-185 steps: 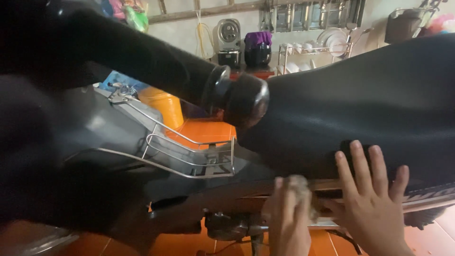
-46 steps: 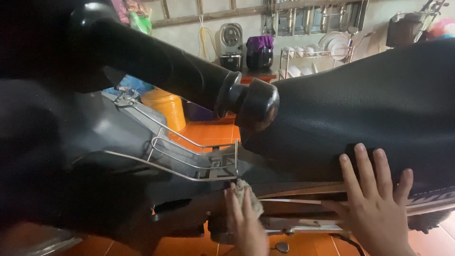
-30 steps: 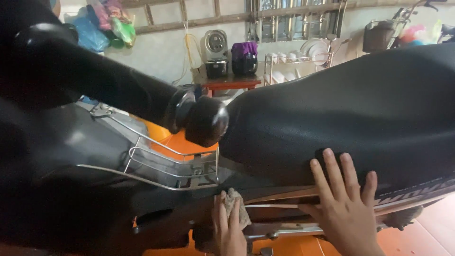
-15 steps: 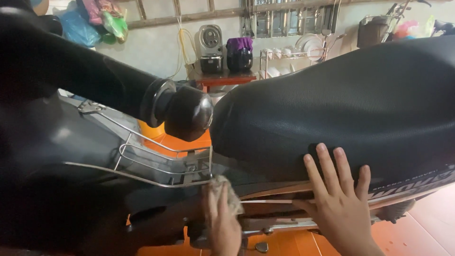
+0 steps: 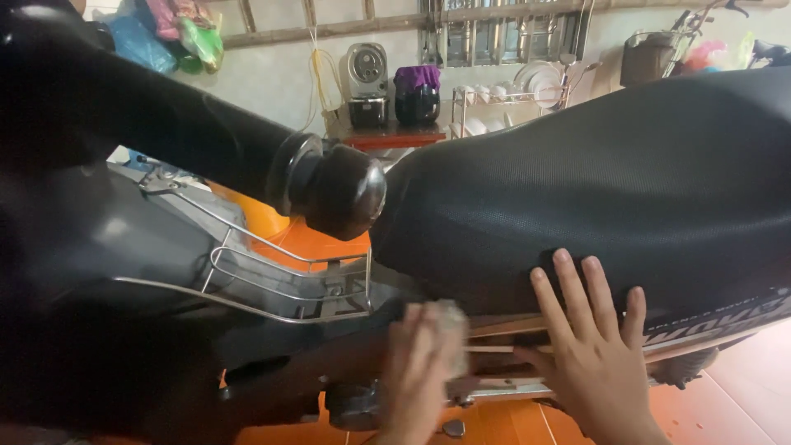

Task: The person wipes the body of a black motorcycle with a cloth. They clean the front fairing, the area around the handlebars, and the side panels near the seat.

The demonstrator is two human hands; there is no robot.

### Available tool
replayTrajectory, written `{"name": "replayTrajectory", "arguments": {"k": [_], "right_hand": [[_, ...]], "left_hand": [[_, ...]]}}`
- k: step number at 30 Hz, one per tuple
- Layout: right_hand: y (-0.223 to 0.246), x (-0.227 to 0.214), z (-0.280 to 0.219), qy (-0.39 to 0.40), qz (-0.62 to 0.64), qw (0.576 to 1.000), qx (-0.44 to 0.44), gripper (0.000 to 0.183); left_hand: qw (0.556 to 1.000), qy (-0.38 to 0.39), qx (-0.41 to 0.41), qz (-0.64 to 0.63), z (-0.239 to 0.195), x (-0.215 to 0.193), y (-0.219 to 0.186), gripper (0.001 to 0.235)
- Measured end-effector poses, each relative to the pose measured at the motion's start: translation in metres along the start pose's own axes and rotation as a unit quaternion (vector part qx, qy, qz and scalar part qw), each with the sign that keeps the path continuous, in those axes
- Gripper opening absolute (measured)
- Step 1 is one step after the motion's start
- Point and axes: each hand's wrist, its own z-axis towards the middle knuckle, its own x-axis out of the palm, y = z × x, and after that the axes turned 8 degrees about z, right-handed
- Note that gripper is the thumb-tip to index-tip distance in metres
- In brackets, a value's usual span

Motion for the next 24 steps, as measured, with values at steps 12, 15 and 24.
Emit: {"name": "replayTrajectory", "arguments": {"k": [12,15,24], "right_hand": [[-0.014,0.000,-0.012,0.035,-0.015,0.999,-0.008,0.097],[-0.022,-0.001,-0.018,0.025,-0.044,0.998,-0.028,0.095],[-0.065,-0.014,-0.039,-0.042,0.022,0.999,0.009,0.102]], "left_hand": [[0.986,-0.141,-0.085,0.012,0.006,0.025,-0.108,0.046],[0.990,-0.143,0.012,0.012,0.003,0.038,-0.067,0.037],[0.991,-0.108,-0.058,0.059,0.002,0.024,-0.066,0.055]]}}
